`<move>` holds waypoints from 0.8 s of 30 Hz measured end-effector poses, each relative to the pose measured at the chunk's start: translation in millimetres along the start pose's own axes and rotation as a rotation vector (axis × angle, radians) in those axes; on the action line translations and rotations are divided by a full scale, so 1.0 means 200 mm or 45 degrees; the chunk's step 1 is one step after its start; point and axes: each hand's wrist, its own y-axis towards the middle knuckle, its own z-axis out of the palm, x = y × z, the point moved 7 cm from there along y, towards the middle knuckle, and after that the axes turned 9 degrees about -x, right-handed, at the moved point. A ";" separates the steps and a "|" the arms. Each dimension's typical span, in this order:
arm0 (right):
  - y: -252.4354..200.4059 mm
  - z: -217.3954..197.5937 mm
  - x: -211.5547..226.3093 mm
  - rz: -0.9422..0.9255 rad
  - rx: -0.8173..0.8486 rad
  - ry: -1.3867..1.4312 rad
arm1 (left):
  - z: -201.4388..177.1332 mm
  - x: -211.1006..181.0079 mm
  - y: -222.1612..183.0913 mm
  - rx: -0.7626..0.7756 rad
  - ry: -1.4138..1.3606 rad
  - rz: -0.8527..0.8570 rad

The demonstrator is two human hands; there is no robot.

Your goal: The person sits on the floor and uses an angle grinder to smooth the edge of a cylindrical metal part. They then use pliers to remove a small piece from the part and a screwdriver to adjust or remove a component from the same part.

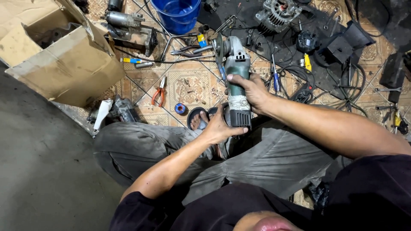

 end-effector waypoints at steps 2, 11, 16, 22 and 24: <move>0.03 -0.02 -0.02 -0.003 -0.003 0.002 | 0.01 0.01 0.01 -0.004 -0.011 0.004; 0.00 -0.01 0.00 -0.014 -0.053 -0.063 | 0.01 0.02 0.01 0.001 -0.106 0.016; 0.01 0.00 -0.01 -0.014 -0.057 -0.080 | 0.02 0.04 0.03 0.005 -0.116 0.047; 0.02 -0.01 -0.02 -0.003 -0.051 -0.058 | 0.01 0.06 0.03 0.013 -0.046 -0.005; -0.02 -0.01 0.01 0.007 -0.045 -0.033 | 0.01 0.06 0.03 0.018 -0.035 -0.028</move>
